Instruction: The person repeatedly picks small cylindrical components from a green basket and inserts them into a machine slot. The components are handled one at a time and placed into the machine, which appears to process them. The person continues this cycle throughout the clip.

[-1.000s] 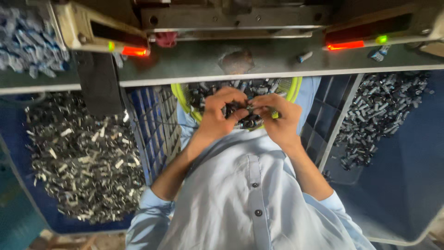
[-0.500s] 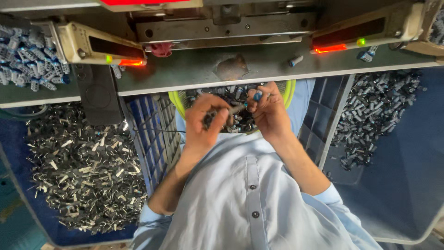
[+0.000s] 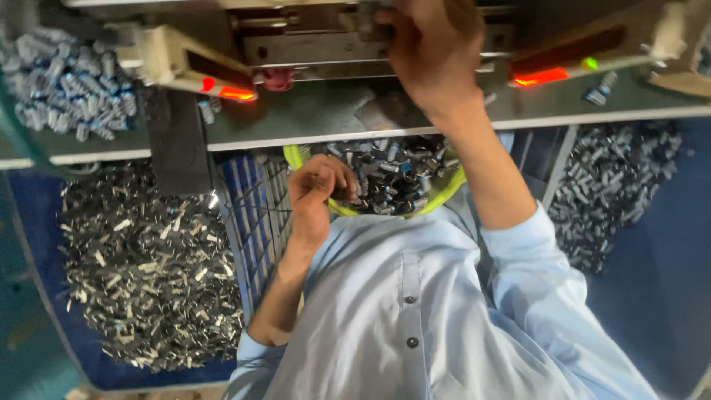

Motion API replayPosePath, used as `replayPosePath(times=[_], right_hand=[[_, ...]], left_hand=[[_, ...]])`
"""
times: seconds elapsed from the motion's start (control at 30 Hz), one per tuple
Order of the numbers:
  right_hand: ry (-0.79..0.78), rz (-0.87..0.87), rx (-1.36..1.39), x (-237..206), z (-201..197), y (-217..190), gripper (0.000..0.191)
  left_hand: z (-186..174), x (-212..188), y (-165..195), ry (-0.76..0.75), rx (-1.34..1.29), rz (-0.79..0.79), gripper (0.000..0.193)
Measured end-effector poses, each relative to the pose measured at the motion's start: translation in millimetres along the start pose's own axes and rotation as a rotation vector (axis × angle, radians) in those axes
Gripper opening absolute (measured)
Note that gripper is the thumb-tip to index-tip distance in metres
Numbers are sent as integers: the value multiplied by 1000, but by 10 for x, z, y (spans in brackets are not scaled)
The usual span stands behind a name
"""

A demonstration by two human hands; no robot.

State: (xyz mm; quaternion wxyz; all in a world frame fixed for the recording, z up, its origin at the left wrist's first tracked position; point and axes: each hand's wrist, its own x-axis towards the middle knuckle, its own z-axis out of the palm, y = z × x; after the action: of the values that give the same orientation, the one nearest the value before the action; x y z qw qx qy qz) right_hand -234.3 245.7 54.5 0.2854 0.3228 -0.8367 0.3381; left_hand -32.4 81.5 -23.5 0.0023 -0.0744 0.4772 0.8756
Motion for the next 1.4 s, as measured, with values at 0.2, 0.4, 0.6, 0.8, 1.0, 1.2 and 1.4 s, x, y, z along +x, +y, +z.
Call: replayPosePath(times=[0.2,0.4,0.6,0.8,1.0,1.2,1.4], right_hand=[[-167,49,319,33,-86,20,19],[-235,-81,-99,-140,-550,-366,31],[-329,421,608,-1149,-148,-839,32],[-235,362,622,-1535,-173,-690,29],[67,982,1162,-1575,-53,-632,35],[236,1379,1747,-1649,-47,-553,18],[186,924,1368,-1086,-216,-376,25]], left_hand=[[-46,5,43,48,36,26,38],[53,41,133,6,-13,44,31],[137,53,210,-8,9,-25,17],[267,115,261,-53,590,139,14],[271,197,456,-128,752,141,8],[129,-18,1005,-261,-266,320,10],[5,21,830,-140,584,-204,14]])
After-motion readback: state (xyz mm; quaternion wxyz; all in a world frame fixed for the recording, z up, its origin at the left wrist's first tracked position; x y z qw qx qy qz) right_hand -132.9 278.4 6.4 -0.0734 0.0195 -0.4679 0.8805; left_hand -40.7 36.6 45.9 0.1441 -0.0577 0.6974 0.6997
